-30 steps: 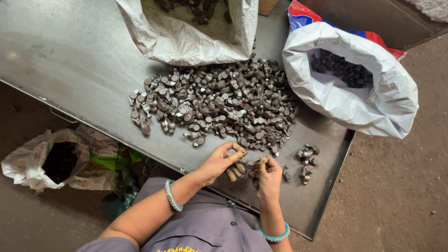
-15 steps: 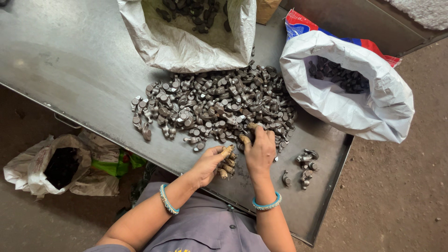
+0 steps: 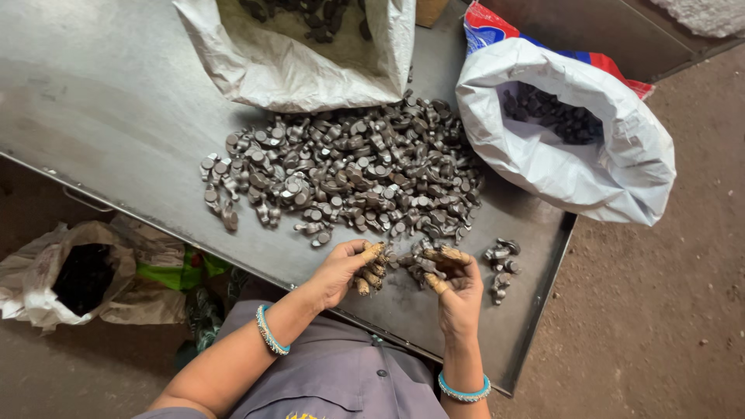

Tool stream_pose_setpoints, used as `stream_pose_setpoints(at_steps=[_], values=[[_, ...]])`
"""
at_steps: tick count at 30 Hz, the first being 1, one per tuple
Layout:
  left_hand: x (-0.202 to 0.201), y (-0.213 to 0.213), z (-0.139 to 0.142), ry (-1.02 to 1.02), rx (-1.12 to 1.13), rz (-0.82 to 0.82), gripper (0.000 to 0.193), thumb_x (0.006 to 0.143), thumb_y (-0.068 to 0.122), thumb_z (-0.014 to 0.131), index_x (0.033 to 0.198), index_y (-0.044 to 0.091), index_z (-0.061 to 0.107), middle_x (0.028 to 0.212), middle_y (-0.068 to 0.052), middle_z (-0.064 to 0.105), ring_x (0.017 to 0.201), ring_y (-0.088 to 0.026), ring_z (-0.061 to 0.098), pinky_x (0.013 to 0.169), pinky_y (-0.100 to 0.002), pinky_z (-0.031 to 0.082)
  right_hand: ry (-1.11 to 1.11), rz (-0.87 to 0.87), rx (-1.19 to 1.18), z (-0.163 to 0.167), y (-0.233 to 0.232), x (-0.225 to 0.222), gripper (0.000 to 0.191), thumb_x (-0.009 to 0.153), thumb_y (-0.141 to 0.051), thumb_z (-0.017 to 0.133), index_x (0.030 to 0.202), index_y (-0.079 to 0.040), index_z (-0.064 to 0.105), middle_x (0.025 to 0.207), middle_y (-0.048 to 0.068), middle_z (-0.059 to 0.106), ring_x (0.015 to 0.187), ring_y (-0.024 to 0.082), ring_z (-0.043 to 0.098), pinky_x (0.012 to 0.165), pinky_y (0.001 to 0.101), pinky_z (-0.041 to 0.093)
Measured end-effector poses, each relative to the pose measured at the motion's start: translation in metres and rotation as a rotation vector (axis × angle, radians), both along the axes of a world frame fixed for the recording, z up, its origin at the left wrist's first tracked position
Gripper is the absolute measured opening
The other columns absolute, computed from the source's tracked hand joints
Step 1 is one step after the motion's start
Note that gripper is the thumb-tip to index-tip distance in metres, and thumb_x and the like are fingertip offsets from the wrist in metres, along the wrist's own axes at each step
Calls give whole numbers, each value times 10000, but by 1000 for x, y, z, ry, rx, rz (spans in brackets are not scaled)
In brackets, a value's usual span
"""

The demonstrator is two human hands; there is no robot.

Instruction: The person picks up handfuls of small metal castings from a pile on a metal table, inspects individual pieces by hand, and tosses them into open sacks beside the table, repeating the pick-inspect-place cycle throughout the clip.

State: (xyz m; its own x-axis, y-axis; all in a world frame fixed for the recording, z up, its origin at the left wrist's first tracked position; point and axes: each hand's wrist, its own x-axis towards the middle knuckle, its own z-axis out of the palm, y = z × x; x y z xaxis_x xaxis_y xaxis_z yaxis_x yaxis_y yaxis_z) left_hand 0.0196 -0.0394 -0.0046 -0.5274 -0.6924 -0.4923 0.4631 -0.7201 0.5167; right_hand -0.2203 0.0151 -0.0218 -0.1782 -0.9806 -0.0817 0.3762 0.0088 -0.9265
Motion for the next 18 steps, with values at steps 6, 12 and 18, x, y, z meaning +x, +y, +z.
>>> stream_pose_setpoints(at_steps=[6,12,18], values=[[-6,3,-1,-12,-20,-22,199,991,263,707,949,76,656,779,-63,695,561,-111,634,397,-237,454,-39,-5,22,-7,14,-4,520,799,184,711,1266,8,565,1211,146,677,1109,236,668,949,362,587],[-16,11,10,-194,-305,-138,358,825,123,833,1136,73,663,792,-19,667,560,-86,632,406,-222,462,-12,42,47,-3,15,6,503,789,138,740,1246,-5,585,1199,141,693,1106,236,675,957,358,572],[-28,16,6,-214,-281,-150,340,812,167,840,1050,46,629,851,-42,663,563,-89,632,404,-231,461,-16,77,66,-6,17,12,443,821,124,746,1217,-9,598,1190,124,687,1116,222,666,967,356,556]])
